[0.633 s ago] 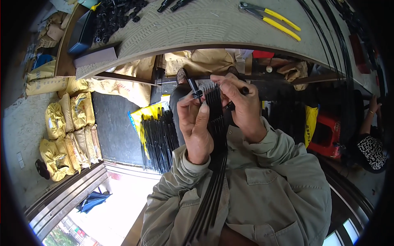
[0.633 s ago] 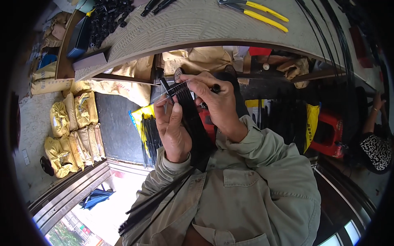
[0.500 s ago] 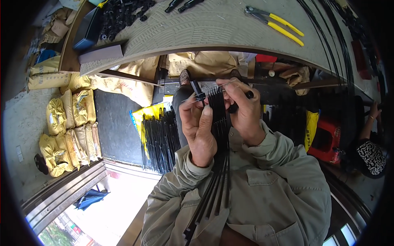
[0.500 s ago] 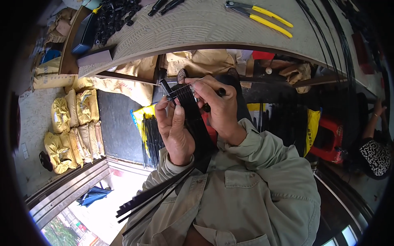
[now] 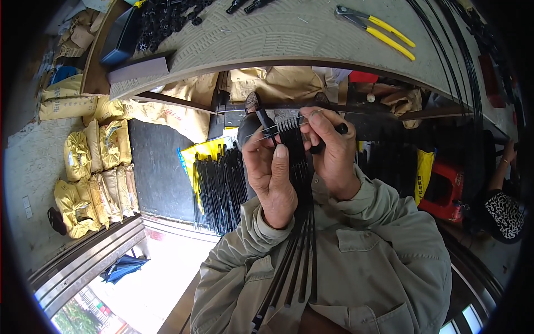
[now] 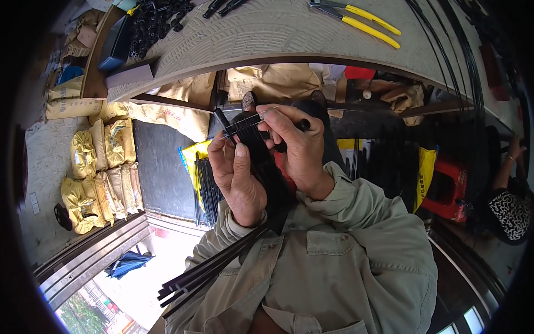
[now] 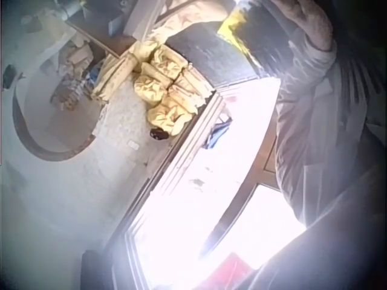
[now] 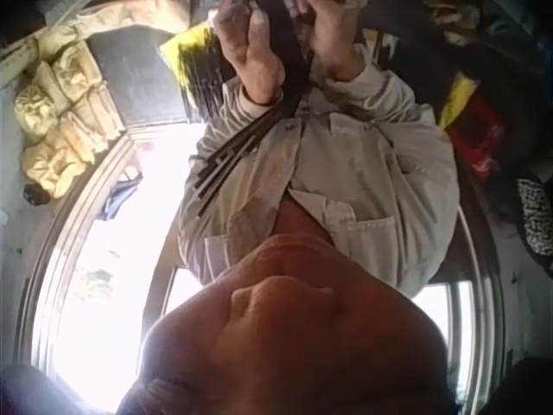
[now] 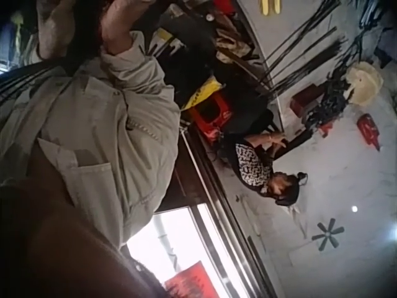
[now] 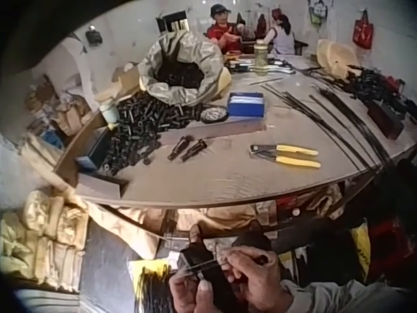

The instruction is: The person gathers a bundle of rods by hand, aligns them on the table, and slides a plastic component onto the rods. They then use shears to cut a thin wire before setting the assembled component aside.

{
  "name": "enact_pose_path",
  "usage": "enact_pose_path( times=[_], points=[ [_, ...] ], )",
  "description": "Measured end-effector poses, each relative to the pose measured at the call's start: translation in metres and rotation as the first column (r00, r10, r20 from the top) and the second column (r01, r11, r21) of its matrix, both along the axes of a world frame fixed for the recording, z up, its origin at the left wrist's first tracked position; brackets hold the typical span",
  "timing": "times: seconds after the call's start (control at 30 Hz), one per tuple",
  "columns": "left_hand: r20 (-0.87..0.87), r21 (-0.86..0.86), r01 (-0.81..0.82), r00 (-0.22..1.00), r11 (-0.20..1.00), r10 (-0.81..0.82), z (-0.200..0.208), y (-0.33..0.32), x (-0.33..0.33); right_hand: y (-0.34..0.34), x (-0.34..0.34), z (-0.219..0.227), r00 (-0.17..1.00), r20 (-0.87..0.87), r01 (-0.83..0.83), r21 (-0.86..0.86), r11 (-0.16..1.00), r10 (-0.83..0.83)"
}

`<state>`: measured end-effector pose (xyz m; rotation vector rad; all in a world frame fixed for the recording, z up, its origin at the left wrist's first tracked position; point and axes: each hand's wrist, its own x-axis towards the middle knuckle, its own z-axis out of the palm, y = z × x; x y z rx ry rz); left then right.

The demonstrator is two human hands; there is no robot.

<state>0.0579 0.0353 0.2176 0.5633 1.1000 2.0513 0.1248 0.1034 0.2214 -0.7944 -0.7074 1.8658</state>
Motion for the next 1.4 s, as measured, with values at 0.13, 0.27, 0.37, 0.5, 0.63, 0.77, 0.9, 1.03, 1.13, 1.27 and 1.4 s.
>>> enact_pose_path(
  times=[0.13, 0.27, 0.37, 0.5, 0.63, 0.77, 0.9, 1.03, 1.13, 1.27, 1.4],
  points=[
    [-0.031, -0.031, -0.022, 0.999, 0.999, 0.021, 0.001, 0.001, -0.001, 0.001, 0.001, 0.001, 0.999, 0.049, -0.016, 0.013, 1.000, 0.015],
    [-0.006, -0.032, -0.028, 1.000, 0.999, 0.028, 0.001, 0.001, -0.001, 0.001, -0.004, 0.002, 0.995, 0.093, 0.016, 0.076, 0.997, -0.023],
    [0.013, -0.050, -0.041, 0.999, 0.998, 0.042, -0.001, -0.001, -0.006, 0.000, -0.009, 0.001, 0.976, 0.167, 0.094, 0.241, 0.966, -0.137],
    [0.095, -0.094, 0.061, 0.994, 0.994, -0.052, 0.008, -0.007, -0.026, 0.003, 0.002, -0.005, 0.921, 0.315, -0.346, 0.391, 0.853, 0.229],
    [0.218, -0.098, 0.303, 0.936, 0.948, -0.276, 0.012, -0.005, -0.053, 0.002, 0.003, -0.004, 0.924, 0.272, -0.338, 0.261, 0.904, 0.267],
    [0.150, -0.157, 0.340, 0.936, 0.927, -0.318, 0.011, -0.004, -0.064, 0.002, 0.008, 0.002, 0.909, 0.294, -0.381, 0.297, 0.876, 0.295],
    [0.040, -0.161, 0.264, 0.965, 0.951, -0.261, 0.009, -0.007, -0.069, -0.004, 0.007, 0.001, 0.916, 0.341, -0.345, 0.410, 0.844, 0.209],
    [0.042, -0.128, 0.235, 0.972, 0.964, -0.232, 0.009, -0.006, -0.062, -0.008, 0.002, 0.001, 0.927, 0.367, -0.269, 0.495, 0.827, 0.081],
    [0.055, -0.148, 0.250, 0.968, 0.957, -0.244, 0.010, -0.005, -0.059, -0.008, 0.000, 0.000, 0.910, 0.389, -0.317, 0.425, 0.848, 0.144],
    [0.129, -0.083, 0.273, 0.957, 0.959, -0.261, 0.014, -0.006, -0.054, -0.005, -0.004, -0.007, 0.950, 0.257, -0.279, 0.453, 0.847, 0.176],
    [0.149, -0.079, 0.274, 0.954, 0.958, -0.261, 0.008, -0.010, -0.054, 0.001, 0.007, -0.006, 0.895, 0.180, -0.444, 0.299, 0.845, 0.407]
  ],
)
